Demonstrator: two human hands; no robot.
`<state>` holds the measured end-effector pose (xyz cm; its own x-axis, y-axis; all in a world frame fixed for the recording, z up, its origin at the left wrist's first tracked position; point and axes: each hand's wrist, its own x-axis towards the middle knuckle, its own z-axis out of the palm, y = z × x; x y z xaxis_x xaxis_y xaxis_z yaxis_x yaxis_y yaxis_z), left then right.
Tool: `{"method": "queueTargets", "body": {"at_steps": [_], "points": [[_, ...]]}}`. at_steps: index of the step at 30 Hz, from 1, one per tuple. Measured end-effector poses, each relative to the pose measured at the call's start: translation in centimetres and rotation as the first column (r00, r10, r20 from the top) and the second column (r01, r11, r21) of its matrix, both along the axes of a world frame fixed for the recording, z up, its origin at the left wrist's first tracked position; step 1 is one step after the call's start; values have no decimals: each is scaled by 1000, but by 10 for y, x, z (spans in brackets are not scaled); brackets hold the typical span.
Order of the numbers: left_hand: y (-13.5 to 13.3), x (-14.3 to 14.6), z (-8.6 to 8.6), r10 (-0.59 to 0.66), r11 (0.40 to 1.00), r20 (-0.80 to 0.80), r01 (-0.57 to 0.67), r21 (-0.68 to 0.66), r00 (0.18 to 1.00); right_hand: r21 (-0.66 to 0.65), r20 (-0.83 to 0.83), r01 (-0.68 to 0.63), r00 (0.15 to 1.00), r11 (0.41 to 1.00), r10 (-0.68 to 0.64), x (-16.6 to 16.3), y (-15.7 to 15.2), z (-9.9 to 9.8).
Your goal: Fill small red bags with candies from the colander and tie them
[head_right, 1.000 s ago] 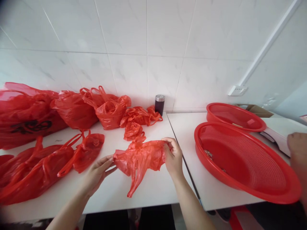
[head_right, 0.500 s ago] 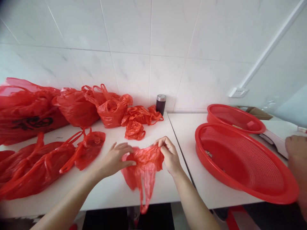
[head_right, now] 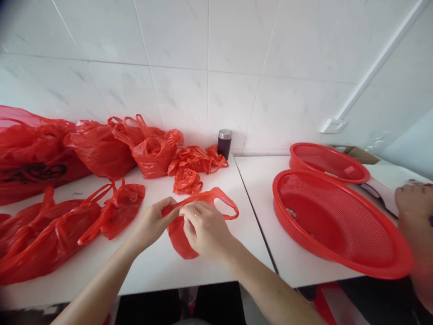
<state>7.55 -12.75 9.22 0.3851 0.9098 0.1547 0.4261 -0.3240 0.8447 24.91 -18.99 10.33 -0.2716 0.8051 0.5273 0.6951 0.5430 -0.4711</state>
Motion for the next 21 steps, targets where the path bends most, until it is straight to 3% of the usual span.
{"method": "queueTargets", "body": {"at_steps": [2, 5, 8, 10, 14, 17, 21], "points": [[4, -7, 0, 32, 999, 90, -28, -44, 995, -127, 188, -7, 982, 992, 31, 2, 7, -17], [19, -30, -4, 210, 971, 287, -165, -173, 935, -355, 389, 48, 916, 934, 100, 26, 8, -41], [34, -49, -11, 343, 917, 487, -175, -358, 803, -373, 477, 110, 874, 921, 89, 49, -4, -43], [37, -51, -14, 350, 912, 526, -154, -381, 775, -343, 477, 117, 877, 932, 65, 56, -13, -33], [24, -33, -10, 229, 968, 378, -169, -185, 897, -172, 403, 121, 914, 978, -43, 44, -23, -6], [6, -14, -2, 115, 992, 251, -123, 17, 961, -26, 314, 117, 944, 993, -103, 23, -19, -1], [-8, -8, -4, -114, 944, 1, 108, 312, 994, -164, 343, 74, 939, 984, -14, 20, 2, -24]]}}
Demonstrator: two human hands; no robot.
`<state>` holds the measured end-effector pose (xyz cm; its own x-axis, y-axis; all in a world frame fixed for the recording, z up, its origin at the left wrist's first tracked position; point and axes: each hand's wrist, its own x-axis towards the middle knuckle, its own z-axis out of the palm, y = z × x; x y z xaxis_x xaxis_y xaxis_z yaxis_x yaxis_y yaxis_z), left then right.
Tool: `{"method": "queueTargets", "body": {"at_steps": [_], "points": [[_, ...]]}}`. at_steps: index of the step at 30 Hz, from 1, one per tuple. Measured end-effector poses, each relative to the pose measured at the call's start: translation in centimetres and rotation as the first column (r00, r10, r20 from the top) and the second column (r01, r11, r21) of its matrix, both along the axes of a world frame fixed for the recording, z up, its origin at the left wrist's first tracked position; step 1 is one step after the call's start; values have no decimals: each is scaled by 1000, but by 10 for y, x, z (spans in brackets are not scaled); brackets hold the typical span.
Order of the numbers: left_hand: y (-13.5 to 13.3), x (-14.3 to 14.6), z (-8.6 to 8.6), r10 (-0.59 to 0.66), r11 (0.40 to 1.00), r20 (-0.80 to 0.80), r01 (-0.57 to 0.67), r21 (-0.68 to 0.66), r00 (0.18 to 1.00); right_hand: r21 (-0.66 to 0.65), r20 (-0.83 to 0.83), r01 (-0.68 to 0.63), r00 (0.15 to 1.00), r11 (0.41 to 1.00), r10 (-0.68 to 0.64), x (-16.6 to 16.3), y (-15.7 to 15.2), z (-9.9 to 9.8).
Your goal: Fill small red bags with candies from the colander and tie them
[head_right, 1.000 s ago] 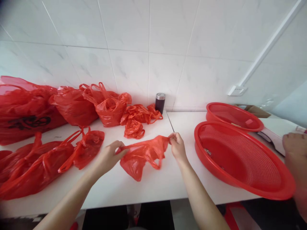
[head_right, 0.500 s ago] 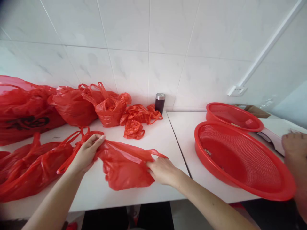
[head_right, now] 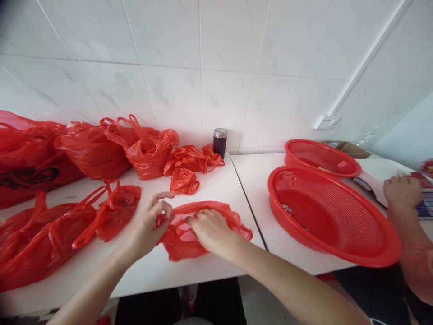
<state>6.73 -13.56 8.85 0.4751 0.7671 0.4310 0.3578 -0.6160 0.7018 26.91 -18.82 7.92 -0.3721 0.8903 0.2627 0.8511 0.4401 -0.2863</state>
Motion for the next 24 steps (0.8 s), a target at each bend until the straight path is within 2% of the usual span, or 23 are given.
{"method": "queueTargets", "body": {"at_steps": [2, 3, 6, 8, 10, 11, 12, 13, 14, 15, 17, 18, 20, 22, 24], "points": [[1, -9, -7, -60, 994, -257, 80, 70, 965, -134, 17, 86, 996, 987, -85, 14, 12, -13], [3, -15, -11, -37, 994, -379, 75, 85, 925, -188, 20, 126, 992, 974, -125, 23, 16, -16], [10, -33, -21, 172, 983, -567, -105, 149, 806, -282, 8, 157, 987, 947, -162, 43, 12, -7], [13, -37, -23, 225, 974, -566, -188, 125, 793, -350, -99, 85, 987, 933, -127, 53, -6, 16], [12, -36, -19, 133, 988, -496, -155, -5, 858, -445, -309, -94, 950, 891, -54, 69, -33, 43], [10, -35, -16, 62, 990, -430, -110, -88, 901, -494, -414, -211, 910, 844, -15, 82, -48, 55], [8, -34, -12, 2, 984, -351, -65, -168, 936, -479, -500, -242, 865, 844, -35, 99, -61, 63], [5, -33, -7, -42, 970, -270, -26, -242, 962, -417, -542, -148, 832, 897, -114, 119, -72, 68], [3, -34, -3, -67, 950, -197, 2, -312, 978, -352, -533, 85, 801, 932, -274, 140, -82, 68], [0, -36, 2, -79, 924, -136, 21, -382, 988, -301, -450, 332, 777, 894, -440, 162, -89, 64], [-4, -42, 9, -75, 852, -55, 35, -523, 996, -287, -63, 653, 718, 701, -694, 198, -98, 46], [-6, -45, 13, -70, 813, -31, 38, -582, 997, -290, 113, 720, 680, 631, -724, 208, -99, 35], [-8, -47, 19, -57, 751, -5, 40, -659, 998, -265, 327, 781, 625, 566, -709, 213, -95, 16], [-10, -44, 24, -48, 734, 7, 40, -678, 999, -202, 329, 791, 610, 577, -721, 199, -84, 9], [-11, -39, 29, -51, 746, 7, 43, -664, 999, -191, 153, 732, 680, 654, -717, 178, -67, 12]]}}
